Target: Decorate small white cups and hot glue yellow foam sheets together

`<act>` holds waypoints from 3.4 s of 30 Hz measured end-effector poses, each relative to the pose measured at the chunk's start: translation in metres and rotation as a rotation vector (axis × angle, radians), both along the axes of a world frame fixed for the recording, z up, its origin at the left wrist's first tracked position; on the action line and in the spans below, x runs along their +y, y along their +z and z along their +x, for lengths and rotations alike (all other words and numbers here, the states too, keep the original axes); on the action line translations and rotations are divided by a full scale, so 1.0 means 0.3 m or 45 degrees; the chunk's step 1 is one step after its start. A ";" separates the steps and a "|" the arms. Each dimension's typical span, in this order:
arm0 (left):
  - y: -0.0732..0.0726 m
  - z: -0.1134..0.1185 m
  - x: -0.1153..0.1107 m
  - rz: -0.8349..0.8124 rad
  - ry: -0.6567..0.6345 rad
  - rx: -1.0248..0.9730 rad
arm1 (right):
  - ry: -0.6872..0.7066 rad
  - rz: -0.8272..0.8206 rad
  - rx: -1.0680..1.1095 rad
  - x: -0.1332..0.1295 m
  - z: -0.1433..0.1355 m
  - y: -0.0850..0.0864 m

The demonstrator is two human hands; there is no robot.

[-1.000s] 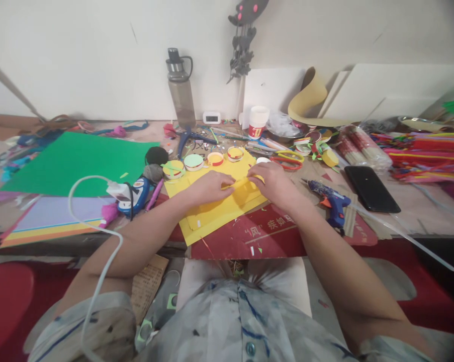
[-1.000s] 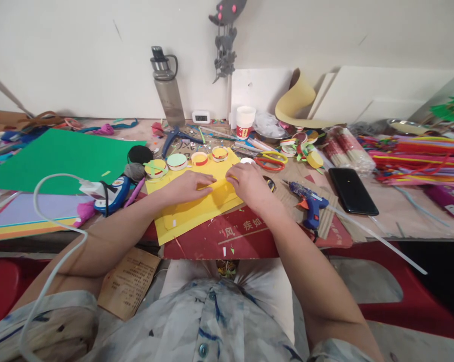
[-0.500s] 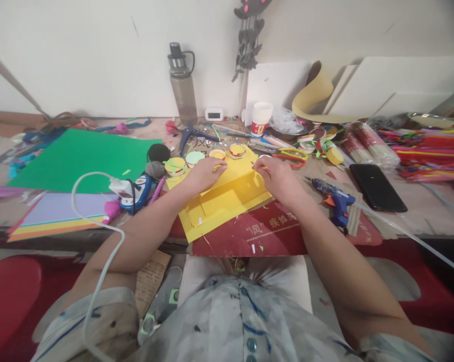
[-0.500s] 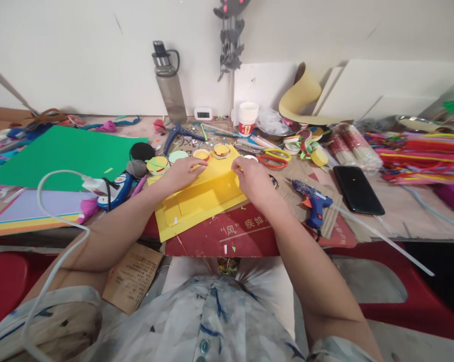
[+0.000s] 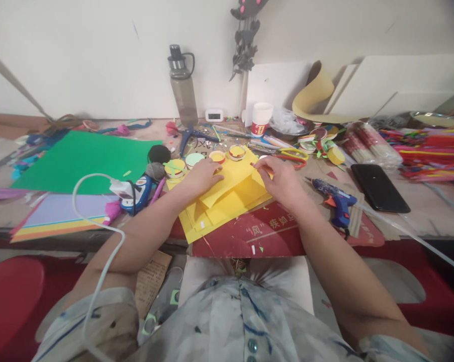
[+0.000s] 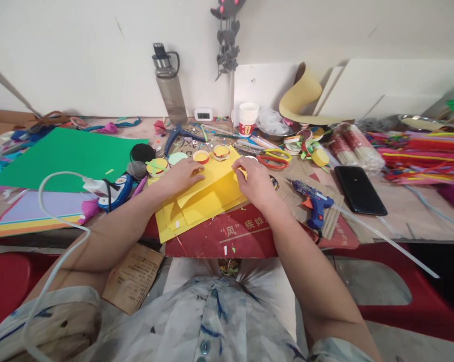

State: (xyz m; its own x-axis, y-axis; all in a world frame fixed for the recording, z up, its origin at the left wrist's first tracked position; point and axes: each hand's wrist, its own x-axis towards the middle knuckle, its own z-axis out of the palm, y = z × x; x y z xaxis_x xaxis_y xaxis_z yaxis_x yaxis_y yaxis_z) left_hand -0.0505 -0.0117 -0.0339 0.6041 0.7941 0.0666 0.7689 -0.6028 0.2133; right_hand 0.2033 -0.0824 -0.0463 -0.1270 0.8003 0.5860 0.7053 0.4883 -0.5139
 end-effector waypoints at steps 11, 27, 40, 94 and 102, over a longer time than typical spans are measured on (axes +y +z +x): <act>0.020 0.009 -0.005 -0.113 0.085 -0.169 | 0.152 0.279 0.086 -0.043 -0.032 0.027; 0.013 0.006 0.019 -1.171 0.219 -1.535 | -0.145 0.354 0.335 -0.088 -0.048 0.043; 0.043 0.029 -0.002 -0.971 0.103 -1.908 | 0.300 -0.615 1.210 -0.026 -0.102 -0.017; 0.014 -0.014 0.020 -1.332 0.149 -1.284 | -0.270 -0.093 1.316 -0.009 -0.010 -0.014; 0.070 -0.054 0.041 -1.081 0.260 -1.009 | -0.362 -0.291 1.142 -0.013 0.011 0.018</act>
State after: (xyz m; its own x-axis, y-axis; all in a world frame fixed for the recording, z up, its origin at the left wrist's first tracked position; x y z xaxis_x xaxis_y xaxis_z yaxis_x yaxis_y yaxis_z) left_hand -0.0667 0.0007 -0.0129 0.4882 0.8418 -0.2303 0.3070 0.0814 0.9482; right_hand 0.2064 -0.0863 -0.0409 0.5075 0.8387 0.1976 0.0811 0.1818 -0.9800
